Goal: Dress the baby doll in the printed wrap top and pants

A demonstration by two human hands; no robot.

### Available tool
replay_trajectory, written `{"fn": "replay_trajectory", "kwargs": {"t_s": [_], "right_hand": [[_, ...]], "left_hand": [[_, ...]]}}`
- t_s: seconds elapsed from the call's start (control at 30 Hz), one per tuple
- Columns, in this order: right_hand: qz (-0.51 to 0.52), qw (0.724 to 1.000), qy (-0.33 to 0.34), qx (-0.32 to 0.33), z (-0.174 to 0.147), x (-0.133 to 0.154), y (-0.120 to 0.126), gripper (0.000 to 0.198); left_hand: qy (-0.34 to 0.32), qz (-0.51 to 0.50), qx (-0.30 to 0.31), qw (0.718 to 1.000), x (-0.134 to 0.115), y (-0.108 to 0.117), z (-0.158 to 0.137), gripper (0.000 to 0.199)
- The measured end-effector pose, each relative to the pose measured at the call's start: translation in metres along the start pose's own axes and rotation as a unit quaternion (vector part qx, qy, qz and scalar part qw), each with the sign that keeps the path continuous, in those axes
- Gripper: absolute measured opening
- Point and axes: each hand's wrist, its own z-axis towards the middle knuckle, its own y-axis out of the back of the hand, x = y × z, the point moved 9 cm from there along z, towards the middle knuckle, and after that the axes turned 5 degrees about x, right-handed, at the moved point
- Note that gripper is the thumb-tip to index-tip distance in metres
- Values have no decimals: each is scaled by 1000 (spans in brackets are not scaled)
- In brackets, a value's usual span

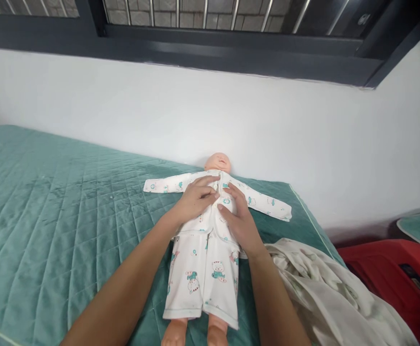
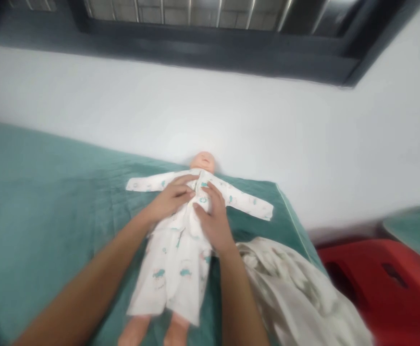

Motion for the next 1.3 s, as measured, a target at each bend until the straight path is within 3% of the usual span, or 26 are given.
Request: {"fn": "replay_trajectory", "kwargs": {"t_s": [0.3, 0.67, 1.3], "right_hand": [[1, 1000, -5, 2, -1, -1, -1, 42], [-1, 1000, -18, 1, 0, 1, 0, 40], [-12, 1000, 1, 3, 0, 2, -2, 39]], "left_hand": [[-19, -7, -21, 1000, 0, -1, -33, 19], [11, -62, -18, 998, 7, 8, -31, 17], [-2, -40, -18, 999, 3, 5, -31, 15]]}}
